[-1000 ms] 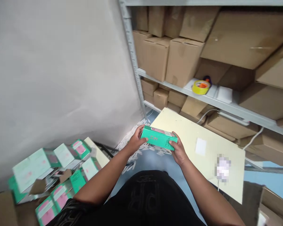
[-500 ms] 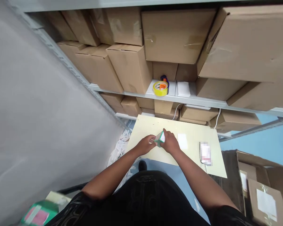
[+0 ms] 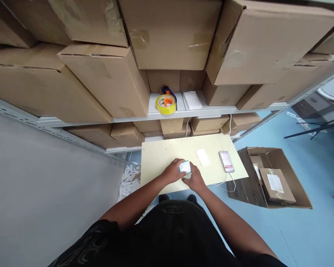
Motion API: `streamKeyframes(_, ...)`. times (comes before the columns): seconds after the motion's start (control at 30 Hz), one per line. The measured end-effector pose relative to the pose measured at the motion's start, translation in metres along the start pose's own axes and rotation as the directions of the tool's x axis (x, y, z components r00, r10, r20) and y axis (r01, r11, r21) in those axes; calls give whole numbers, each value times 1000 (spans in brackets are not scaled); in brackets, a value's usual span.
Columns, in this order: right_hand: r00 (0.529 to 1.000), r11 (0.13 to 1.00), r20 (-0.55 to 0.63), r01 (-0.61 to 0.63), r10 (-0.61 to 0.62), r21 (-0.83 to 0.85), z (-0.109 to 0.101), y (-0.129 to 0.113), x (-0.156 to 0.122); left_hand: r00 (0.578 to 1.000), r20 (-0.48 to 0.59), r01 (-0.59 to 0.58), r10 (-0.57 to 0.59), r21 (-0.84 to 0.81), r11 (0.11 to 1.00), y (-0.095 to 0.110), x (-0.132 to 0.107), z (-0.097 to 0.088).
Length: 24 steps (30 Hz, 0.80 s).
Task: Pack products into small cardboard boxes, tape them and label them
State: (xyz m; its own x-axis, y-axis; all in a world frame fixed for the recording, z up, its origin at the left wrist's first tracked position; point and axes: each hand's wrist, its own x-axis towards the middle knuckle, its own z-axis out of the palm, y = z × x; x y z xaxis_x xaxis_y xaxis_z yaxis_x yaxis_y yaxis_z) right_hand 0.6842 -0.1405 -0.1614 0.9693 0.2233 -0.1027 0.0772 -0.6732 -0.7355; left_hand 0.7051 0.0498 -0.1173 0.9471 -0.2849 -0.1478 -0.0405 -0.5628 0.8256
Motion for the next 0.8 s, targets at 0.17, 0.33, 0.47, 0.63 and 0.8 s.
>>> streamKeyframes(0.17, 997, 995, 29, -68, 66, 79, -5, 6, -5, 999, 12, -47, 46, 41, 998, -2, 6, 4)
streamKeyframes(0.33, 998, 995, -5, 57, -58, -82, -13, -6, -8, 998, -56, 30, -38, -131, 991, -7, -3, 15)
streamKeyframes(0.47, 995, 953, 15, 103, -103, -285, -12, -29, 3, 967, -143, 132, -210, -423, 897, -15, -11, 29)
streamKeyframes(0.63, 998, 995, -53, -25, 20, -96, -26, -17, 30, 780, -99, 478, -618, -542, 691, -36, -25, 39)
streamKeyframes(0.8, 892, 674, 97, -401, 441, 621, -43, 23, 34, 800, -6, 412, -599, -721, 557, -38, -36, 49)
